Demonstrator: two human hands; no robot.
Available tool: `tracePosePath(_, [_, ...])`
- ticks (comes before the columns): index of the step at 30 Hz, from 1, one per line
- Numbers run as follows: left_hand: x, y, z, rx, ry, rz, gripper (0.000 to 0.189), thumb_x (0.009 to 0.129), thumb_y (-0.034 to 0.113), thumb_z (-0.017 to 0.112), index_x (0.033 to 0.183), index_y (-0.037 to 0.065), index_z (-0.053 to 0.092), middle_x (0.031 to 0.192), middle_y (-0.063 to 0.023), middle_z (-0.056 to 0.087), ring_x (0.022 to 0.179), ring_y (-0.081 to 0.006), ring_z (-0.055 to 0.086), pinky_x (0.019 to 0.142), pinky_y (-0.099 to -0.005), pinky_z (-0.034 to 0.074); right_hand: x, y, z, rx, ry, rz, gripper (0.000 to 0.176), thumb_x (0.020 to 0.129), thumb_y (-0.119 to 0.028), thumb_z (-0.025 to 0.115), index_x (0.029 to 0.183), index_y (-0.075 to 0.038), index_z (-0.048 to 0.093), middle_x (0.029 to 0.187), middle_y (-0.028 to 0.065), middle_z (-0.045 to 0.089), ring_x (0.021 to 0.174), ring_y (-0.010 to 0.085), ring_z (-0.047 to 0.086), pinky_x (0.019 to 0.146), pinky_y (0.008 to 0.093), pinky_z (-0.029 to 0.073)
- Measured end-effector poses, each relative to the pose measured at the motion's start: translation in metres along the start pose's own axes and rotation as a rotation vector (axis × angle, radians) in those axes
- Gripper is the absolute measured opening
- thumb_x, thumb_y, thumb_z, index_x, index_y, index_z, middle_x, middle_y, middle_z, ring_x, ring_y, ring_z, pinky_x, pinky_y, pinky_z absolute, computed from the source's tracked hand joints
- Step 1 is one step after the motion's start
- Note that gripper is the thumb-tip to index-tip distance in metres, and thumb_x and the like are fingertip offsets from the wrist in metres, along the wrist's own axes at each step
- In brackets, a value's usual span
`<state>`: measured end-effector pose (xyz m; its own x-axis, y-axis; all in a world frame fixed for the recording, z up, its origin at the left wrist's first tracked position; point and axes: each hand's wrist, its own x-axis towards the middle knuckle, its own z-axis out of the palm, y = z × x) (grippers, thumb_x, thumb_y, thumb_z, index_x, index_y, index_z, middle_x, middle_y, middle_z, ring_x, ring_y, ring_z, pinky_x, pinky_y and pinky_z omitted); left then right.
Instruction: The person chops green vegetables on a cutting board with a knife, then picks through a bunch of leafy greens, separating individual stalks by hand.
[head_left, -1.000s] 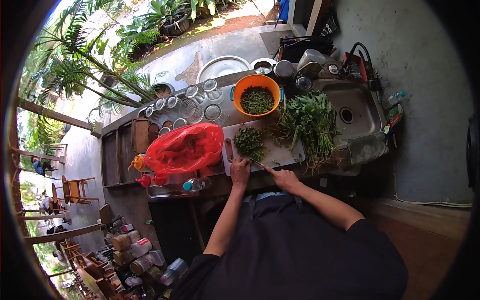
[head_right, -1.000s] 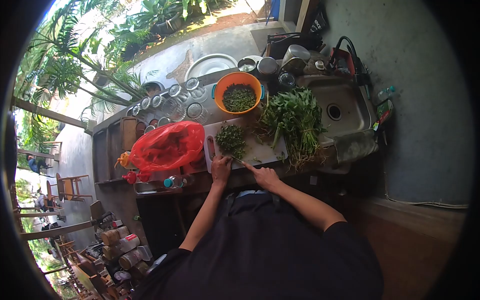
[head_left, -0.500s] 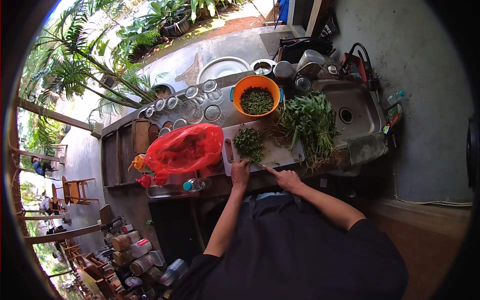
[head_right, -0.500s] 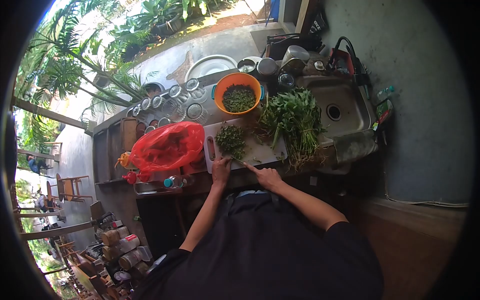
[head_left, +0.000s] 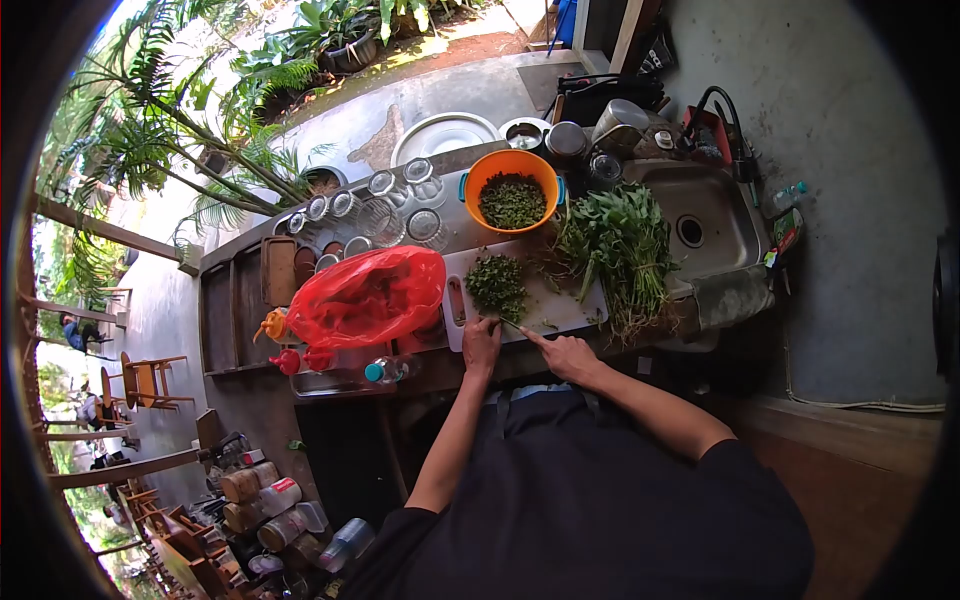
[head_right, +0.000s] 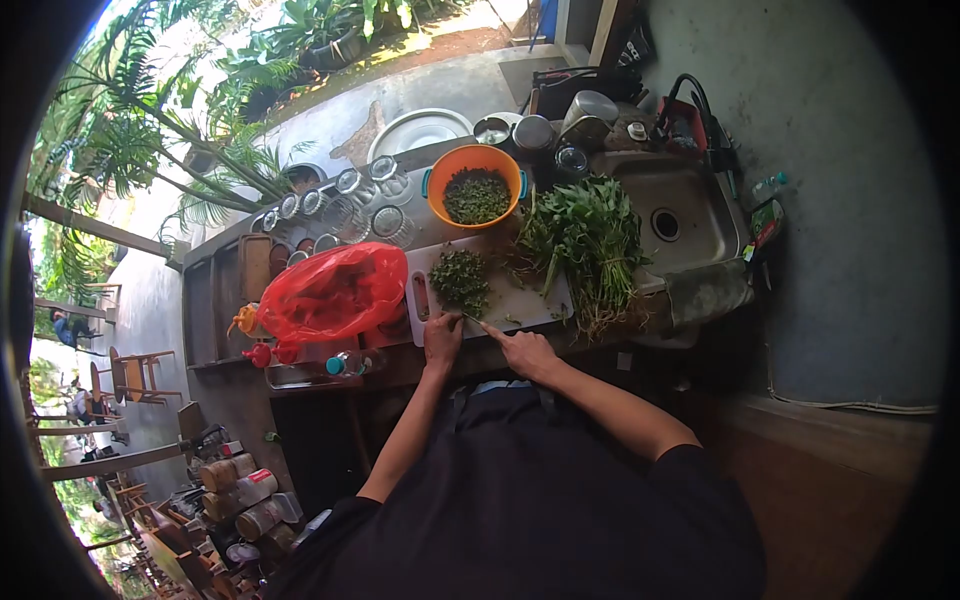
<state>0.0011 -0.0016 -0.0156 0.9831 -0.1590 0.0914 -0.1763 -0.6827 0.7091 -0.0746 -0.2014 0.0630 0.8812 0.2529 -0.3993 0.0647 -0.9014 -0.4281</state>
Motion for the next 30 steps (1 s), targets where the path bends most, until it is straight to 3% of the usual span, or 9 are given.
tracePosePath(12, [0.003,-0.002,-0.002,0.006,-0.056,-0.065,0.013,0.078,0.013,0.074,0.088,0.005,0.076,0.088,-0.0155,0.067,0.088,-0.0335,0.066,0.078,-0.0414,0.052,0.001,-0.013,-0.006,-0.010,-0.035,0.044,0.070,0.092,-0.014,0.046,0.155,-0.036,0.025,0.082,0.0221,0.068,0.077,0.0421,0.068,0.076,0.0546,0.054])
tracePosePath(20, [0.004,-0.002,-0.003,0.006,-0.046,-0.052,0.011,0.079,0.013,0.074,0.087,0.006,0.077,0.087,-0.0140,0.069,0.086,-0.0325,0.067,0.078,-0.0408,0.052,0.018,-0.002,0.022,0.006,0.021,0.033,0.070,0.098,-0.020,0.044,0.155,-0.044,0.012,0.076,0.0225,0.065,0.069,0.0427,0.066,0.065,0.0550,0.054])
tracePosePath(30, [0.001,0.004,-0.005,-0.017,-0.017,-0.065,0.009,0.080,0.010,0.073,0.087,0.007,0.075,0.088,-0.0130,0.070,0.087,-0.0317,0.067,0.078,-0.0408,0.053,0.024,0.011,0.039,0.005,0.062,-0.015,0.074,0.097,-0.018,0.044,0.155,-0.045,0.007,0.075,0.0236,0.065,0.068,0.0427,0.066,0.064,0.0551,0.053])
